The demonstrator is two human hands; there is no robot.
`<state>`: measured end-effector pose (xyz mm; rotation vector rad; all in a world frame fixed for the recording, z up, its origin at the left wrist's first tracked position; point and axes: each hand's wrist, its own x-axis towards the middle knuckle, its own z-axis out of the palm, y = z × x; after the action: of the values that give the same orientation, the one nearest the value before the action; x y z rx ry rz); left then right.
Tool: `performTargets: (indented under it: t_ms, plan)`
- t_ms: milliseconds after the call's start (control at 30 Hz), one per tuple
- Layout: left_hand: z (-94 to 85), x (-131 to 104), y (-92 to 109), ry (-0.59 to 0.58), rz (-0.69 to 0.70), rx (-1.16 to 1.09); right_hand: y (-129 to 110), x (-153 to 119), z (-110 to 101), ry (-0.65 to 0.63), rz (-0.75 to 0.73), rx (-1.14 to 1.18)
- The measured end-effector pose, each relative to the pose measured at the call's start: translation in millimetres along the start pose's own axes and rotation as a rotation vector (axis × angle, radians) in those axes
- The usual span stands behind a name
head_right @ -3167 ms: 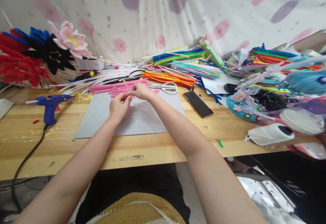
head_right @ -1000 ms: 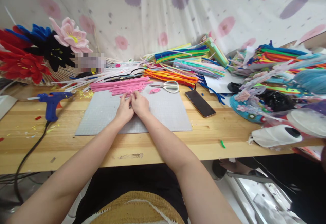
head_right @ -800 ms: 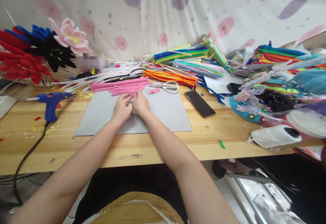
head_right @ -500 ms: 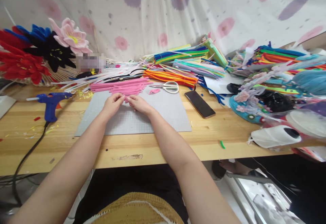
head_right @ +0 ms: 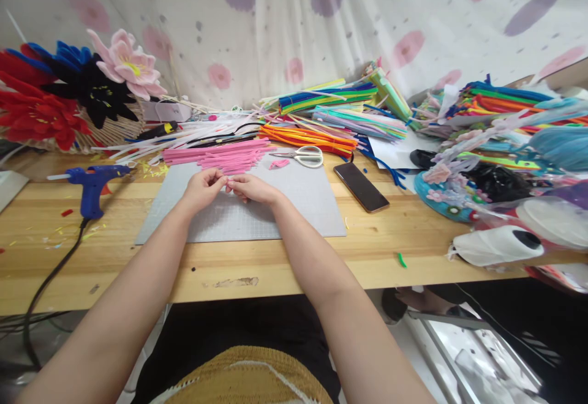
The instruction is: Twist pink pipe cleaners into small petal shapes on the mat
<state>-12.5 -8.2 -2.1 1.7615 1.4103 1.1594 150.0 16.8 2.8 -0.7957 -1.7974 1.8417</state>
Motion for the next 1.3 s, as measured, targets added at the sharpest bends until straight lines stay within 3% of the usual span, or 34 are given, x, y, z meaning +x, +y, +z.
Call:
performTargets:
  t_ms: [100,233,367,467,567,800,1033,1233,1300]
  plan:
    - [0.4,-0.9,1.4,0.064,0.010,0.100,-1.1,0.8,2.9,0.013,0.000,-0.023]
    - [2.2,-0.7,6.0,0.184,-0.040,0.065,-3.8,0.8,8.2,0.077,0.027,-0.026]
    - [6.8,1.0,7.3,0.198,-0.228,-0.349,-4.6,1.5,13.2,0.147,0.055,0.112]
    - [8.9,1.5,9.4,0.129,-0.348,-0.704,-4.9,3.6,16.8,0.127,0.085,0.305]
    - [9.8,0.9,12.5,0.047,-0.387,-0.857,-6.1,5.3,19.7,0.100,0.100,0.477]
    - [9.4,-0.1,18.4,0.020,-0.429,-0.865,-3.7,7.3,21.8,0.020,0.133,0.599]
    - [6.8,1.3,15.1,0.043,-0.407,-0.796,-0.1,10.5,27.4,0.078,0.082,0.465]
    - [3.7,3.1,17.3,-0.057,-0.535,-0.824,0.2,10.3,27.4,0.089,0.016,0.371]
    - [5.5,2.8,18.8,-0.029,-0.521,-0.833,0.2,10.8,26.7,0.127,0.015,0.371]
